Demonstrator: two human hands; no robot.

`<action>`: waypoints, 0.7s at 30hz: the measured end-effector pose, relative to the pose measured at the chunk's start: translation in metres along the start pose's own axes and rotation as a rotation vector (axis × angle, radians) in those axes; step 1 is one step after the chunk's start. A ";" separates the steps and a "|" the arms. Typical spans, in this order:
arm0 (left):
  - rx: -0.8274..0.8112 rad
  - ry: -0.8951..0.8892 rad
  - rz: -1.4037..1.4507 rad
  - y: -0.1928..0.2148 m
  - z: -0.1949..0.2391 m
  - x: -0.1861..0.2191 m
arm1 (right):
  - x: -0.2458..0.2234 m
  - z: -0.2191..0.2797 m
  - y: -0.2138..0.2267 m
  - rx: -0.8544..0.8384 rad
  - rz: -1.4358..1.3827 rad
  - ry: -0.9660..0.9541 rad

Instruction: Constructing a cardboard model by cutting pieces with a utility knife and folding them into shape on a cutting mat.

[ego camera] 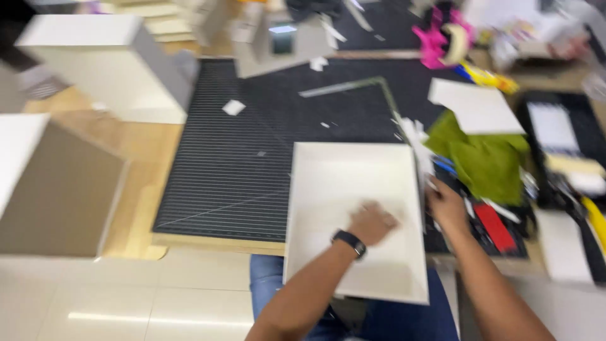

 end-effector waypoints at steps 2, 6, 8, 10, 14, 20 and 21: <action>-0.369 0.028 0.468 0.110 -0.027 -0.003 | 0.020 -0.011 0.002 0.029 0.085 0.167; -1.008 0.244 1.036 0.253 -0.040 0.029 | 0.044 -0.001 0.003 0.208 0.460 0.270; -0.969 0.349 1.015 0.266 -0.039 0.037 | 0.069 -0.004 -0.014 0.351 0.589 0.476; -0.929 0.420 0.972 0.264 -0.041 0.037 | 0.074 -0.008 -0.022 0.537 0.690 0.669; -0.359 0.161 0.432 0.205 -0.035 0.003 | 0.001 0.029 0.013 0.421 0.200 0.500; 0.131 0.492 0.080 0.264 0.015 -0.147 | 0.009 0.011 -0.022 -0.204 -0.581 -0.122; 0.110 0.657 0.262 0.270 0.030 -0.170 | 0.006 0.011 -0.028 -0.154 -0.584 -0.188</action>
Point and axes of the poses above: each hand's wrist, its own z-axis away from the middle knuckle, its own y-axis out of the back of the hand, x = y × z, the point moved 4 cm from there along -z, towards the middle knuckle, and after that the axes turned 8 degrees about x, right-handed, at the moved point
